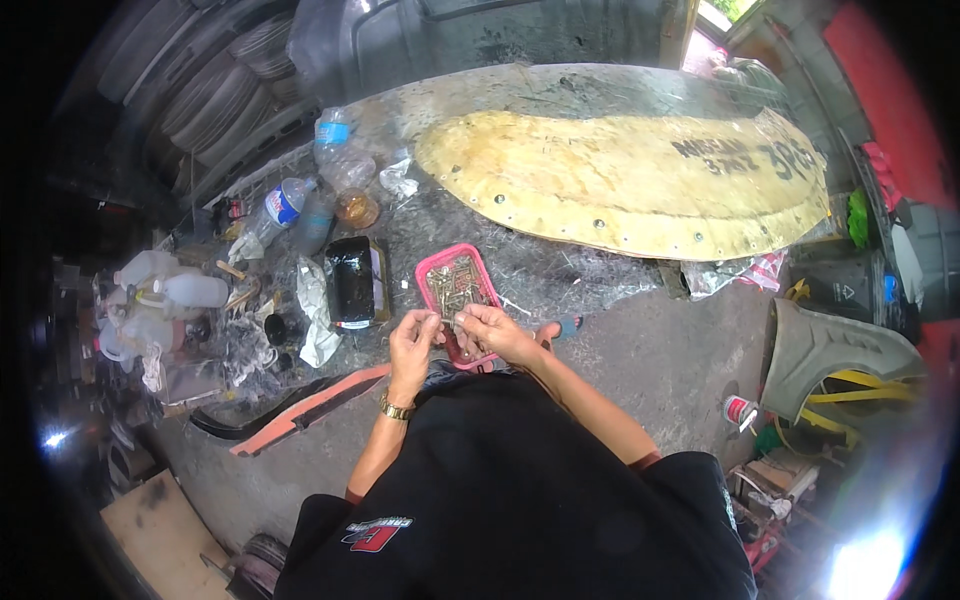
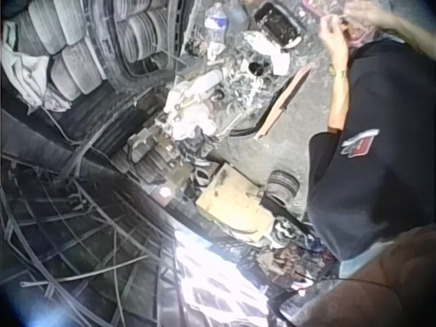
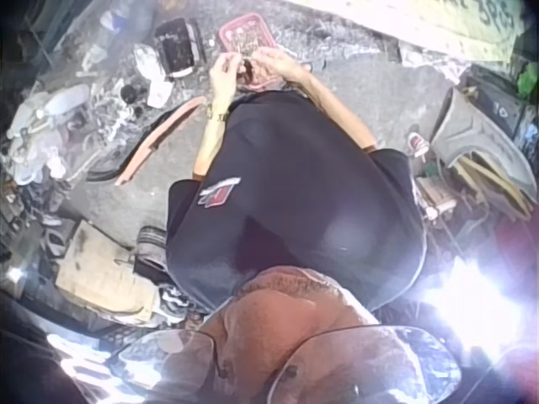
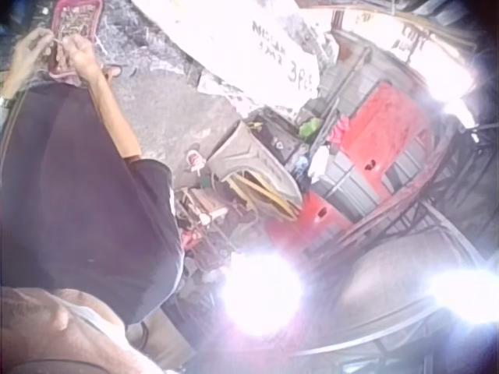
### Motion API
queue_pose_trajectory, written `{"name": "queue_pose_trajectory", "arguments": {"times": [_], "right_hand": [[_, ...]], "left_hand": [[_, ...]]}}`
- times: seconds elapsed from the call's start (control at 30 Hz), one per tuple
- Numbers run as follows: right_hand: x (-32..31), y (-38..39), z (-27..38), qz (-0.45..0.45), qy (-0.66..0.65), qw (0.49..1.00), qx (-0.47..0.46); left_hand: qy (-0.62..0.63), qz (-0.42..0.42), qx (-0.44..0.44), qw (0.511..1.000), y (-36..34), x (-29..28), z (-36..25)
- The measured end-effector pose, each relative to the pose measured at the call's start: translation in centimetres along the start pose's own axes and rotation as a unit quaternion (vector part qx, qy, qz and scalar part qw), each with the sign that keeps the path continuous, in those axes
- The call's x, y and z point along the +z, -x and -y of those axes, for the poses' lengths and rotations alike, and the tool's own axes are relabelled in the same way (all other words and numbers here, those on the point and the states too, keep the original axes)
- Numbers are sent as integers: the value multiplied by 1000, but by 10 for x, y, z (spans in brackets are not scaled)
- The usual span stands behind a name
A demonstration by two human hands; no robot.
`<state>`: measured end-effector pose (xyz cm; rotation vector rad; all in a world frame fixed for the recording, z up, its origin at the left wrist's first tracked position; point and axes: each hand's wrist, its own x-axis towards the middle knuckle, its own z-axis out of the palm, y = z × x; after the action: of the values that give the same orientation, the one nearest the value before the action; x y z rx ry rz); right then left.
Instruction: The person places screws into pre-drilled holes on a curved wooden or fiberglass automotive part by hand, picking them individually from a plastic tray.
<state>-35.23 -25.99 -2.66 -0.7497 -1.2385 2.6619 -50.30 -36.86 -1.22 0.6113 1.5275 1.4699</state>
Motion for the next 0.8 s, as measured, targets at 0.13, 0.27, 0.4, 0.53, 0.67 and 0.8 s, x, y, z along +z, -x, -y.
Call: {"name": "queue_pose_trajectory", "arguments": {"times": [0.13,0.27,0.4,0.53,0.67,0.8], "right_hand": [[23,5,13,-54,25,995,-77],[17,5,13,-84,-23,996,-28],[10,3,10,-27,6,1000,-4],[22,5,13,-86,91,989,-75],[27,7,17,-108,91,986,-91],[6,6,7,-45,103,994,-13]], "left_hand": [[8,1,-4,1000,0,-3,3],[38,1,-10,999,-1,-1,4],[32,-3,-16,999,-2,-1,4],[-3,5,-40,999,-4,-3,3],[23,9,-71,997,-4,2,0],[8,18,-73,997,-6,3,2]]}}
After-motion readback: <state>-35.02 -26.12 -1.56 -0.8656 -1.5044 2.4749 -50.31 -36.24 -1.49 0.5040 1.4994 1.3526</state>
